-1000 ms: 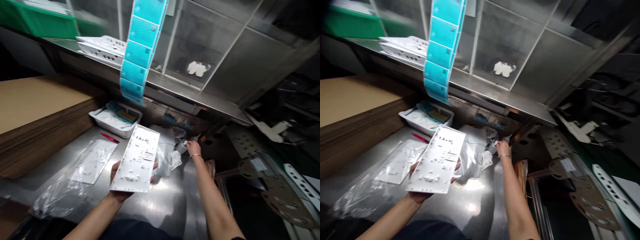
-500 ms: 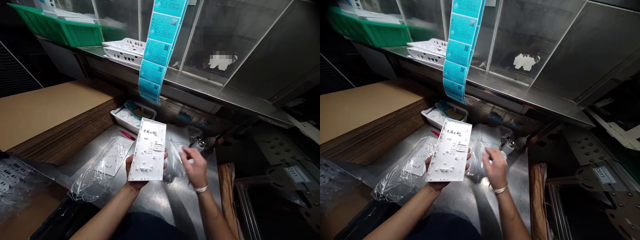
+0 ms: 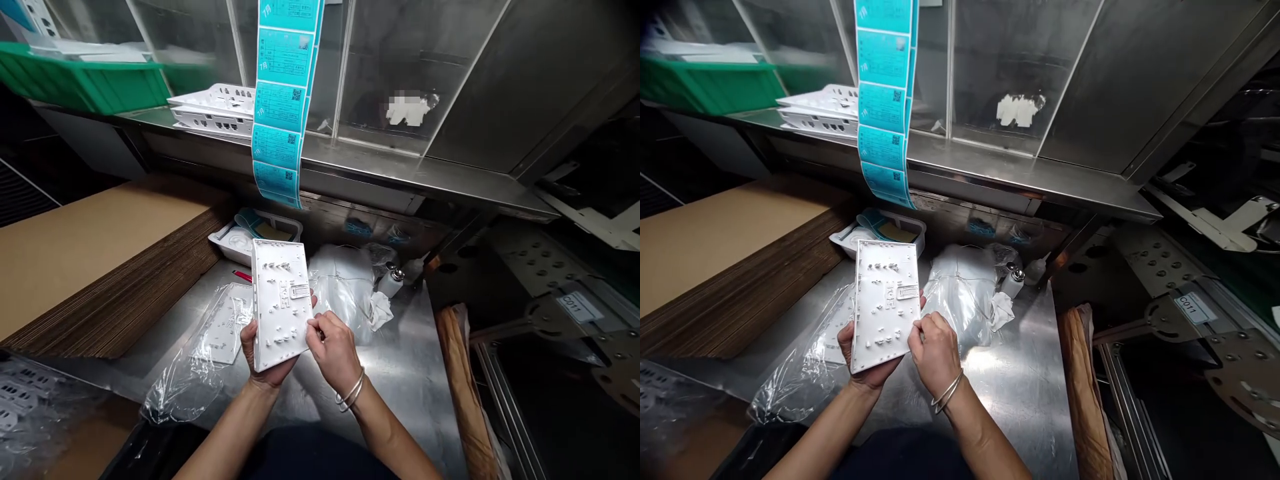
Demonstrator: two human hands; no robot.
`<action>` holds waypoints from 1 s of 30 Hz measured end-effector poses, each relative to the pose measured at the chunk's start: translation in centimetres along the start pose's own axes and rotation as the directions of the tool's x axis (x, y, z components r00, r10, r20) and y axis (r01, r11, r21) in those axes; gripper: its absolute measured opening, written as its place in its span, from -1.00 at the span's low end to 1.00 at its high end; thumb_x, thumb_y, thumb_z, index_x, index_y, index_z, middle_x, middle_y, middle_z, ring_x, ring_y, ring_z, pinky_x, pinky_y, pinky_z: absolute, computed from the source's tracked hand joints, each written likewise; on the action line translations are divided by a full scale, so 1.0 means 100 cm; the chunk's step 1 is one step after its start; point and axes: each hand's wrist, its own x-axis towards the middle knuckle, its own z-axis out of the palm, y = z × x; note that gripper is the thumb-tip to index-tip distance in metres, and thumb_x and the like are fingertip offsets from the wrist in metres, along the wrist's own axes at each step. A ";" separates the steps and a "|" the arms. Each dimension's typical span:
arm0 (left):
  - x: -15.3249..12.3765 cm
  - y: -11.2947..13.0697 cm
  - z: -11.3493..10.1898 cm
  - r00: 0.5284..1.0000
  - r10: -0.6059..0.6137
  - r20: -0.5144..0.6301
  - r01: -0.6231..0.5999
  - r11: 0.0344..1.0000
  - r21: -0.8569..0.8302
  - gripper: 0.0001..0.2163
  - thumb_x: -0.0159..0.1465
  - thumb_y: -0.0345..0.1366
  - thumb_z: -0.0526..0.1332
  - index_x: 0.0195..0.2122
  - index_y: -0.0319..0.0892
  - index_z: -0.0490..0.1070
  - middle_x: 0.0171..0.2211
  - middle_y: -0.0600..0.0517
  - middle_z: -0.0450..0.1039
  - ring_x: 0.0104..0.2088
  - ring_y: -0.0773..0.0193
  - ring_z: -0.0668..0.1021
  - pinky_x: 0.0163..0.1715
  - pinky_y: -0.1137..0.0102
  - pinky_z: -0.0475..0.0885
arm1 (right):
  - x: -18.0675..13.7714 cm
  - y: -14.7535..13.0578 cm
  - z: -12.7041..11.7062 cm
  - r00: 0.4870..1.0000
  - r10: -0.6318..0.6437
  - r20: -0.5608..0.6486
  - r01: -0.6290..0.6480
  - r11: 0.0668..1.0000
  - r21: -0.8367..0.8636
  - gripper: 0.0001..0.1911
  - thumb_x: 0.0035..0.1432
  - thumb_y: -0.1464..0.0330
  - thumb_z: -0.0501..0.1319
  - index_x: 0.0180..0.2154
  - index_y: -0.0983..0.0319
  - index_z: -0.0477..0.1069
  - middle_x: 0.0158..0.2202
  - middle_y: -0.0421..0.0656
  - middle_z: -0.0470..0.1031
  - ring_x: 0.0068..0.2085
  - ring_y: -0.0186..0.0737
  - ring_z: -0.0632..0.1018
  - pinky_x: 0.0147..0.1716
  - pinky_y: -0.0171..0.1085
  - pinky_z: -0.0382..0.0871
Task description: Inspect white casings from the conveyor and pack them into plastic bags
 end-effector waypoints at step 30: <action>0.023 -0.003 -0.101 0.909 0.009 -0.416 0.156 0.919 0.363 -0.39 0.20 -0.17 0.19 0.28 0.05 0.05 0.16 0.07 0.29 0.13 0.08 0.35 0.11 0.32 0.27 | 0.105 0.205 -0.019 0.628 0.767 -0.129 -0.771 0.591 -0.238 -0.30 0.07 -0.06 0.09 -0.09 0.46 0.44 -0.05 0.27 0.44 0.00 0.15 0.47 -0.11 -0.15 0.30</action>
